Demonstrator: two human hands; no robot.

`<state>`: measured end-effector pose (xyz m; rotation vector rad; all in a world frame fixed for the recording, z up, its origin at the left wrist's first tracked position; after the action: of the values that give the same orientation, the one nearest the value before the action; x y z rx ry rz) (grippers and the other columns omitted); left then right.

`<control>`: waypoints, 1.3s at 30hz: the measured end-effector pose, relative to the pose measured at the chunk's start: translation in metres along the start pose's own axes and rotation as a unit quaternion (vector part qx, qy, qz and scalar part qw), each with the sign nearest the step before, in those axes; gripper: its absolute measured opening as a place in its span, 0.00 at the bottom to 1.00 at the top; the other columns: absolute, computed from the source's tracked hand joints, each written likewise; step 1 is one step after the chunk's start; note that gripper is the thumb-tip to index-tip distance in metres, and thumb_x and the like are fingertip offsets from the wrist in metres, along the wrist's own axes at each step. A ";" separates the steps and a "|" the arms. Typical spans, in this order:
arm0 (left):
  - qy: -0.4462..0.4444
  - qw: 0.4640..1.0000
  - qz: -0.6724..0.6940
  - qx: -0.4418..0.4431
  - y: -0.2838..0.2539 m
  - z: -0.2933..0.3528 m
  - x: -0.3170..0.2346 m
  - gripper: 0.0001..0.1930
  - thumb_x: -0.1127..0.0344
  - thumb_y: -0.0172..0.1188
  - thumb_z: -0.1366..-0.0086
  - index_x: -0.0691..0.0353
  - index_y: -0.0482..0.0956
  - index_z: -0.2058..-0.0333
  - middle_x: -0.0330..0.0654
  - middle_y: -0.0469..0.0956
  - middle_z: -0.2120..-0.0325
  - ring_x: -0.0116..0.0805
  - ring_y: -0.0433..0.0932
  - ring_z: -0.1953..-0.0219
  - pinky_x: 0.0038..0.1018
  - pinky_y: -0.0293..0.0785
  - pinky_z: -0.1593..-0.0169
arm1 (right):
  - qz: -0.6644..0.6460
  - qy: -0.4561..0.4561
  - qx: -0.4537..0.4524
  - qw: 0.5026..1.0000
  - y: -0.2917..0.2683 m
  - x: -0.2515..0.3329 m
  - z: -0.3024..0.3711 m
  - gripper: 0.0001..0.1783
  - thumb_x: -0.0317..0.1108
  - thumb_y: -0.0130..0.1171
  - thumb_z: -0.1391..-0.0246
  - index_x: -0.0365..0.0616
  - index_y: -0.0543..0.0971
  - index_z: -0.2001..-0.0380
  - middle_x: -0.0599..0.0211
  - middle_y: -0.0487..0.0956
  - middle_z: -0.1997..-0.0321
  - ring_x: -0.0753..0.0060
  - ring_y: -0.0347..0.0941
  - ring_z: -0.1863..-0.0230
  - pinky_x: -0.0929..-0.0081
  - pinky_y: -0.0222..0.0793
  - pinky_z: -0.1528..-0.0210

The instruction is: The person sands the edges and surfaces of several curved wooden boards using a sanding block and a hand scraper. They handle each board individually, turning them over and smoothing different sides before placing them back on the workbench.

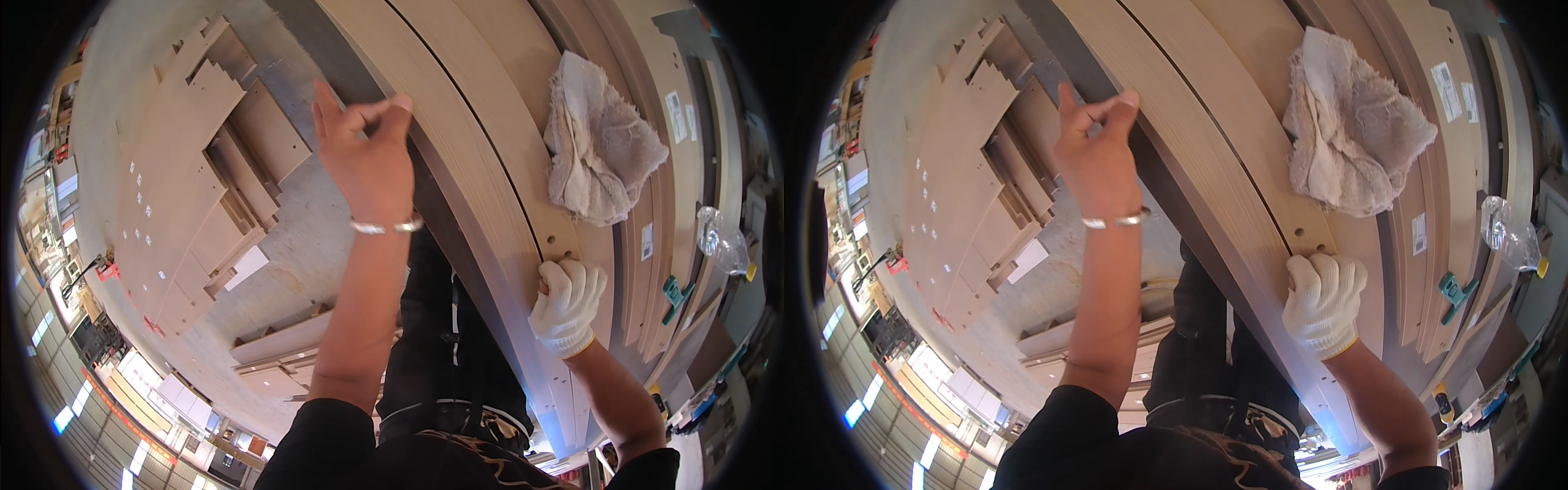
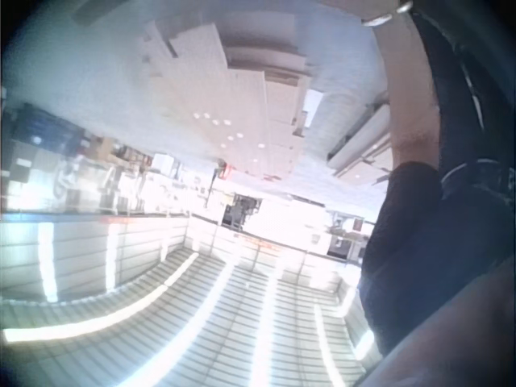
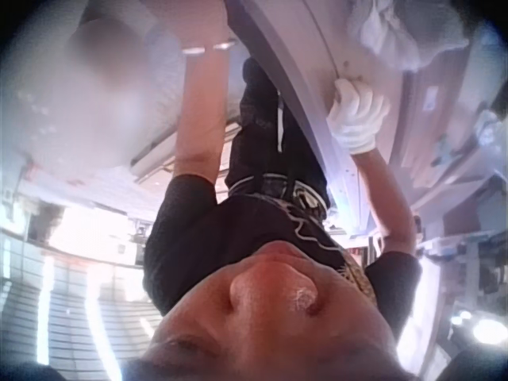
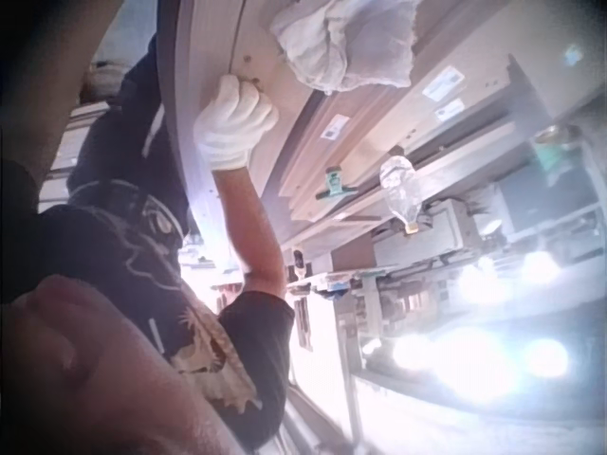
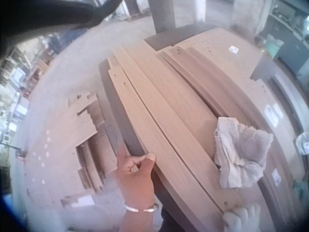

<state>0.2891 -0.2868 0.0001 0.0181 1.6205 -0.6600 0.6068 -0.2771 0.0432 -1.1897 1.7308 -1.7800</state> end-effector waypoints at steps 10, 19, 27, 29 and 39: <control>-0.024 0.998 -0.021 0.057 -0.013 0.155 -0.005 0.06 0.70 0.80 0.40 0.63 0.91 0.69 0.61 0.60 0.21 0.60 0.53 0.17 0.47 0.51 0.19 | -0.009 0.009 -0.021 1.000 0.000 -0.001 0.002 0.26 0.23 0.66 0.57 0.50 0.80 0.50 0.63 0.77 0.57 0.53 0.74 0.57 0.51 0.66 0.49; -0.121 0.986 0.102 0.049 0.002 0.036 0.021 0.08 0.71 0.82 0.45 0.60 0.93 0.66 0.62 0.62 0.22 0.53 0.53 0.16 0.45 0.54 0.20 | -0.004 -0.006 -0.063 0.998 -0.001 0.000 0.003 0.22 0.25 0.67 0.53 0.50 0.80 0.51 0.64 0.77 0.59 0.53 0.75 0.58 0.53 0.69 0.50; -0.063 0.993 0.085 0.047 -0.001 0.098 0.015 0.07 0.68 0.79 0.38 0.65 0.92 0.65 0.69 0.62 0.24 0.48 0.49 0.15 0.37 0.47 0.20 | -0.024 0.001 -0.063 0.998 -0.004 0.001 0.002 0.26 0.20 0.68 0.58 0.48 0.80 0.52 0.63 0.78 0.58 0.52 0.75 0.58 0.55 0.67 0.52; -0.048 0.995 0.060 0.057 -0.008 0.133 0.010 0.06 0.69 0.79 0.40 0.63 0.92 0.67 0.70 0.52 0.20 0.55 0.51 0.16 0.40 0.49 0.19 | -0.022 0.005 -0.064 0.998 -0.004 0.001 0.002 0.26 0.21 0.69 0.57 0.48 0.80 0.52 0.62 0.78 0.58 0.51 0.75 0.58 0.55 0.67 0.51; -0.063 0.990 -0.032 0.122 -0.018 0.242 0.001 0.06 0.70 0.80 0.41 0.60 0.90 0.69 0.63 0.49 0.18 0.64 0.47 0.16 0.48 0.49 0.19 | -0.009 0.005 -0.078 0.997 -0.003 0.001 0.004 0.24 0.30 0.68 0.53 0.49 0.78 0.50 0.64 0.76 0.58 0.52 0.74 0.57 0.52 0.67 0.51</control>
<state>0.5018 -0.4044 0.0034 0.1018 1.4158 -0.8880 0.6105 -0.2794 0.0462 -1.2637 1.8993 -1.6882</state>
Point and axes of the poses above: each hand's wrist, its own z-axis away from the middle knuckle, its own y-axis out of the palm, x = y × z, the point moved 7 cm from there along -z, towards the middle knuckle
